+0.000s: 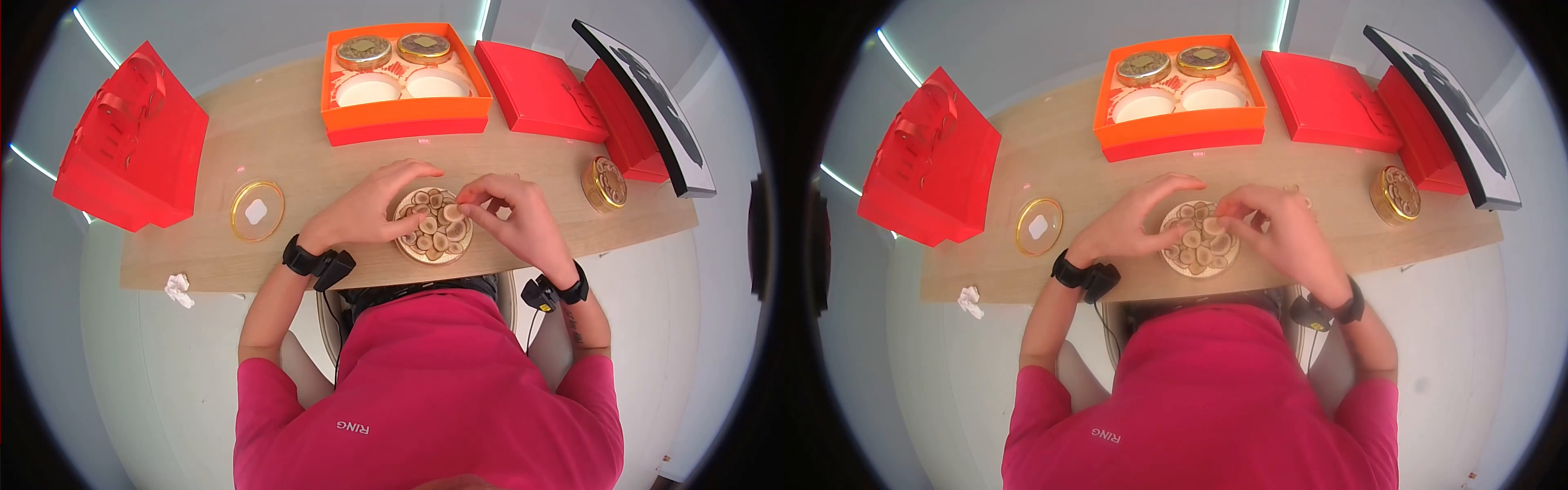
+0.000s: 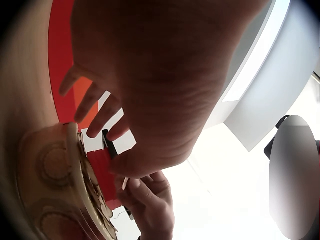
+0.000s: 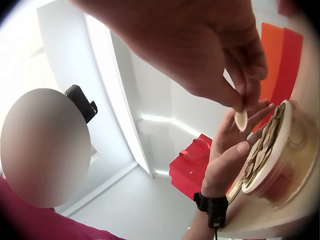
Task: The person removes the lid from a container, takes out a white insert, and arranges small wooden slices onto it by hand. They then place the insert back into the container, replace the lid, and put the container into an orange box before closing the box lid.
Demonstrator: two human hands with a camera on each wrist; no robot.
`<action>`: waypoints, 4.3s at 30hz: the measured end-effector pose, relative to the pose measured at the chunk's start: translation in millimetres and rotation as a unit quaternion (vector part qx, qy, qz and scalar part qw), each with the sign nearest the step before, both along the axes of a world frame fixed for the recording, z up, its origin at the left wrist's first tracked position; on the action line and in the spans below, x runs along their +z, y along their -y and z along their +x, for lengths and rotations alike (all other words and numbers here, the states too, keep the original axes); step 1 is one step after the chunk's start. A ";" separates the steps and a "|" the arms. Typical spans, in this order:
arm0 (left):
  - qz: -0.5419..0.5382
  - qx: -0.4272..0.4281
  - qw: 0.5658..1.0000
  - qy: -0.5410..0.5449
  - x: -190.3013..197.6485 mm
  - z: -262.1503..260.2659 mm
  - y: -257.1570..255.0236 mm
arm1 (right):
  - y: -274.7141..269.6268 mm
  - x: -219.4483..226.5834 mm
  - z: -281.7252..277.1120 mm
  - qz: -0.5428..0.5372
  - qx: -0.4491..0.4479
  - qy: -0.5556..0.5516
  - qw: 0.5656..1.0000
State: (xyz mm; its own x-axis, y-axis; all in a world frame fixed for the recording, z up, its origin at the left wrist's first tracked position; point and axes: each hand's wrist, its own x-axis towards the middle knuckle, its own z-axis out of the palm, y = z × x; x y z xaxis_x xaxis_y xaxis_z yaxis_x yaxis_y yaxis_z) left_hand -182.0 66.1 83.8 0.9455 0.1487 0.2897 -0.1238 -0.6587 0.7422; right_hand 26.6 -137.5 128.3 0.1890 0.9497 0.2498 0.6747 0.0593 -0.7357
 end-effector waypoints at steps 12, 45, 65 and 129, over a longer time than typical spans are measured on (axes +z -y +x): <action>-0.002 -0.013 1.000 -0.005 -2.7 0.6 1.0 | 4.6 5.0 -16.3 -0.077 0.060 -0.013 0.995; -0.019 -0.126 0.990 0.057 -2.2 1.6 1.5 | 6.8 -19.7 65.7 -0.104 -0.028 0.101 0.989; -0.031 -0.054 0.998 0.030 -2.1 2.6 1.8 | 8.7 -5.5 40.4 0.027 -0.027 0.159 0.986; -0.032 -0.062 0.996 0.055 -1.4 1.3 -0.1 | 31.5 -20.9 99.3 -0.225 -0.095 0.186 0.952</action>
State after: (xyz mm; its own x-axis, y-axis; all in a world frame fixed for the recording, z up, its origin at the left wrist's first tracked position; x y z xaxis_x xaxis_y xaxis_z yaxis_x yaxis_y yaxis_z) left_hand -180.8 66.2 82.4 0.9204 0.0547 0.3872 -0.2845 -0.5856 0.7591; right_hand 125.9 -169.0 107.4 0.3456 0.9339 -0.0913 0.8609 -0.3543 -0.3650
